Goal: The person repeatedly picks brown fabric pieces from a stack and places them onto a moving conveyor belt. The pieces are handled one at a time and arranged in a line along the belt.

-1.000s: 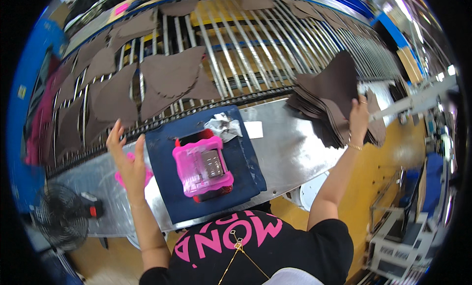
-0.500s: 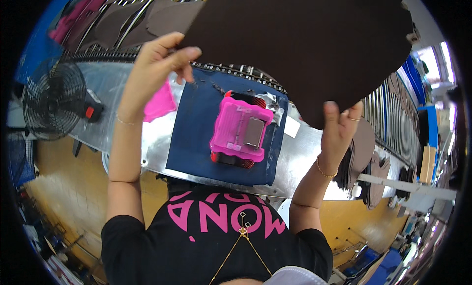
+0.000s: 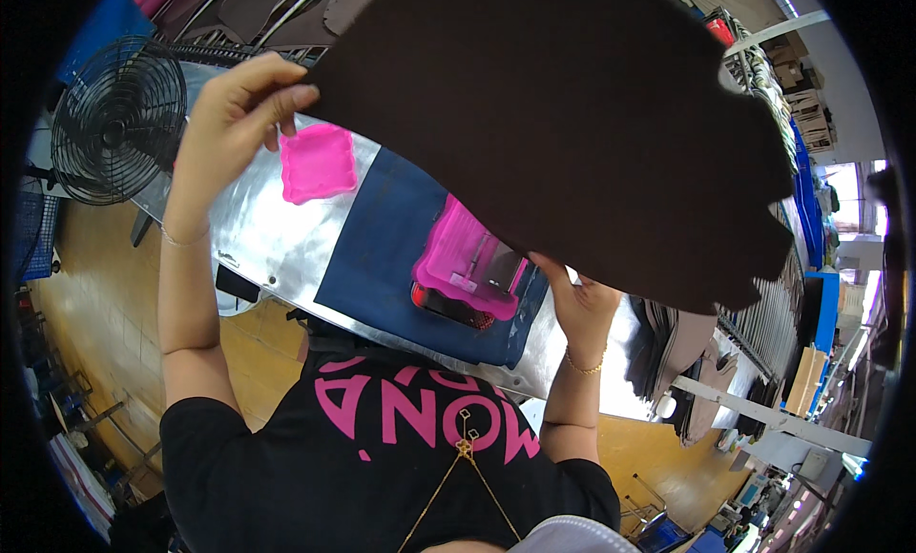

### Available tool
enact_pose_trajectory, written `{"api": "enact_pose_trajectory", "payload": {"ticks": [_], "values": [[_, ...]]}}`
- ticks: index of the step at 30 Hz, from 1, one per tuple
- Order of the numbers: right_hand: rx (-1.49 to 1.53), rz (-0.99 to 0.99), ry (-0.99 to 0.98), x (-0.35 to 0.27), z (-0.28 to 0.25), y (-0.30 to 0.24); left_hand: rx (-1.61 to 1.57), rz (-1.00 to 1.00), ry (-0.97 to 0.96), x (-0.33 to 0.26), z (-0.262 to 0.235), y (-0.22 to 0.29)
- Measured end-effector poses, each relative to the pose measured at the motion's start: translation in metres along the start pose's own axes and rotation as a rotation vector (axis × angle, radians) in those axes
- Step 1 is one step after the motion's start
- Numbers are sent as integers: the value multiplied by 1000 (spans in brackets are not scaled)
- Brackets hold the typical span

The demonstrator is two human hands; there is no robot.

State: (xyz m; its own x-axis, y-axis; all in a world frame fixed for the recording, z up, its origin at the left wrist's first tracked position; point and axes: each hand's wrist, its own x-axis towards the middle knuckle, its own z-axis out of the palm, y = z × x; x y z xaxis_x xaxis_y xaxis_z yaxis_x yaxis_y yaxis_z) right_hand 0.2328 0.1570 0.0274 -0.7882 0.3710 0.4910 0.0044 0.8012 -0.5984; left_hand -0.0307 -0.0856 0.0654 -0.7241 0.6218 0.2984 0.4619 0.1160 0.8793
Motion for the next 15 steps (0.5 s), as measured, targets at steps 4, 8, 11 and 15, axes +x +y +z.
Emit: {"api": "enact_pose_trajectory", "payload": {"ticks": [4, 8, 11, 15], "values": [[-121, 48, -44, -23, -26, 17, 86, -5, -247, -7, 27, 3], [-70, 270, -32, -87, -47, 59, 162, 70, -408, -6, 67, 6], [40, 299, 36, -96, -55, 51, 196, 254, -489, -4, 96, 7], [223, 571, 221, -143, -109, 61, 283, 533, -554, 2, 123, 30]]}}
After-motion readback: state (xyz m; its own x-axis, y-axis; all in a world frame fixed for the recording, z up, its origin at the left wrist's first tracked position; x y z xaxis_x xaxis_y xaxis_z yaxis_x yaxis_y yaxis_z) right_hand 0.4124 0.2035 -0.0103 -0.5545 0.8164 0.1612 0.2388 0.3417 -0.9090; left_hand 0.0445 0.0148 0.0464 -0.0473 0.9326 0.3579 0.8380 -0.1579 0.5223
